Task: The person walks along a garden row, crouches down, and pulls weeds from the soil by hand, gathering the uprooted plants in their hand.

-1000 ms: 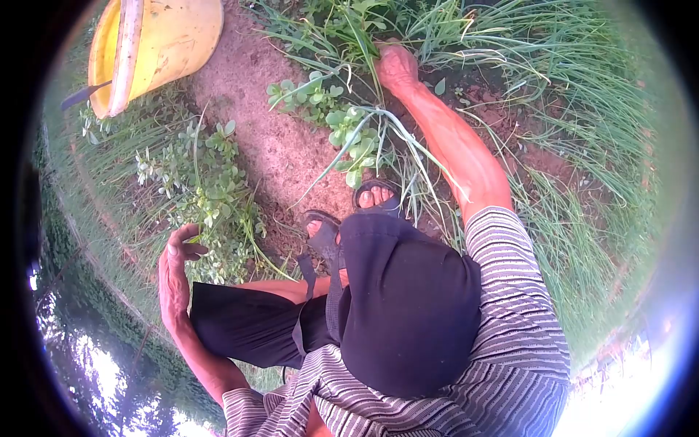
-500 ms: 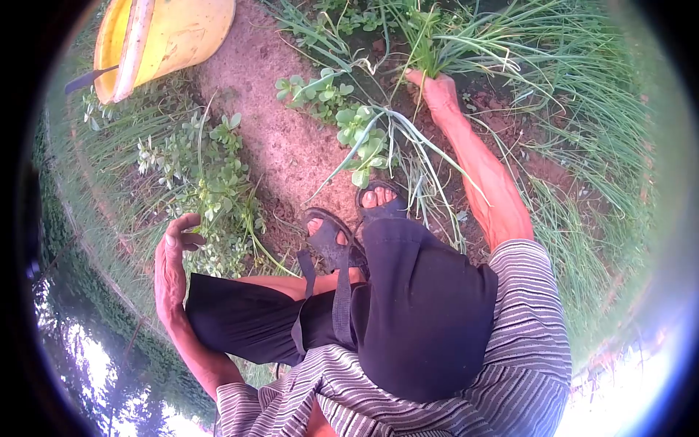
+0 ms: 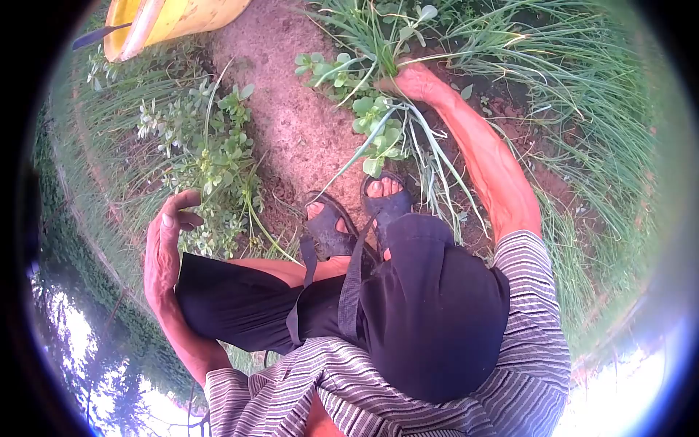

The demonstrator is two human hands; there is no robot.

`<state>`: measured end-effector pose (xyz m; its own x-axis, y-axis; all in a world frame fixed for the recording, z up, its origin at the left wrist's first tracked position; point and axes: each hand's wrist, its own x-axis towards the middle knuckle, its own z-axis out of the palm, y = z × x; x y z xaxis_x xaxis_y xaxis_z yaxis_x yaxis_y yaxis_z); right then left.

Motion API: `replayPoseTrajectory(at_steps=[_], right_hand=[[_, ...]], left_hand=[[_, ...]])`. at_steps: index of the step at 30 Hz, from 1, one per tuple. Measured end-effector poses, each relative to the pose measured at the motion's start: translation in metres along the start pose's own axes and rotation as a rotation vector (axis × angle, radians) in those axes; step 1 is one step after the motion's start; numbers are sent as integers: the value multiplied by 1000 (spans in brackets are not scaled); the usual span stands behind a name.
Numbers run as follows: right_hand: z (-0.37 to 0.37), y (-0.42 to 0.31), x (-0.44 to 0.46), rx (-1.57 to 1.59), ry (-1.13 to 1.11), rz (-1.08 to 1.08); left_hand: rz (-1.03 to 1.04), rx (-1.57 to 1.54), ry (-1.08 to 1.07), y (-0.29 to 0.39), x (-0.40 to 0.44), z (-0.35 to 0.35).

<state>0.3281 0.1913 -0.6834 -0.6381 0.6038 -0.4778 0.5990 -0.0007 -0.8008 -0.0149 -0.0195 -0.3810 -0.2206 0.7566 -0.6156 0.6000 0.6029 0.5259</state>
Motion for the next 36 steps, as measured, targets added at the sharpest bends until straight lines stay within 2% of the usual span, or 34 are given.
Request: replayPoseTrajectory(at_steps=[1, 2, 5, 6, 9, 10, 11, 13, 15, 16, 20, 23, 24, 27, 28, 31, 32, 35, 36], right_hand=[[2, 5, 9, -65, -28, -115], [2, -10, 3, -73, 13, -115], [2, -14, 19, -479, -200, -106], [0, -24, 18, -516, -268, -41], [16, -21, 16, -208, -198, -64], [26, -17, 11, -139, -94, -77], [33, -25, 1, -91, 28, -199], [29, -33, 9, 46, -197, -160], [45, -22, 16, -179, -38, -320], [51, -9, 25, -236, -71, -177], [51, 1, 43, -575, -121, -170], [44, 6, 30, -370, 20, -145], [48, 14, 37, -522, 27, -198], [42, -3, 31, -383, -80, -27], [37, -14, 23, -291, -72, -34], [40, -9, 19, -534, -134, -132], [46, -13, 19, -568, -116, -80], [39, -18, 12, -558, -86, -48], [42, -6, 15, -525, -18, -138]], left_hand=[[4, -3, -8, -1, 0, 0], [26, 58, -8, -3, 1, 0], [9, 50, -1, 0, -1, 1], [5, 44, 1, -2, -2, 0], [-3, 29, -4, -3, -3, 0], [-8, 28, -10, -2, -3, 0], [-13, 26, -15, -1, -4, -1], [-29, -30, -26, 0, -4, -1], [-30, -57, -31, 2, -3, -1], [-27, -55, -34, 2, -3, -1], [-28, -52, -37, 3, -4, -2], [-32, -66, -31, -1, -6, -2], [-29, -71, -32, -2, -7, -2], [-25, -80, -37, -5, -12, -4], [-20, -79, -33, -5, -13, -4], [-14, -81, -31, -6, -15, -3], [-13, -80, -34, -6, -15, -4], [-25, -78, -33, -2, -14, -3], [-19, -69, -37, -2, -14, -3]])
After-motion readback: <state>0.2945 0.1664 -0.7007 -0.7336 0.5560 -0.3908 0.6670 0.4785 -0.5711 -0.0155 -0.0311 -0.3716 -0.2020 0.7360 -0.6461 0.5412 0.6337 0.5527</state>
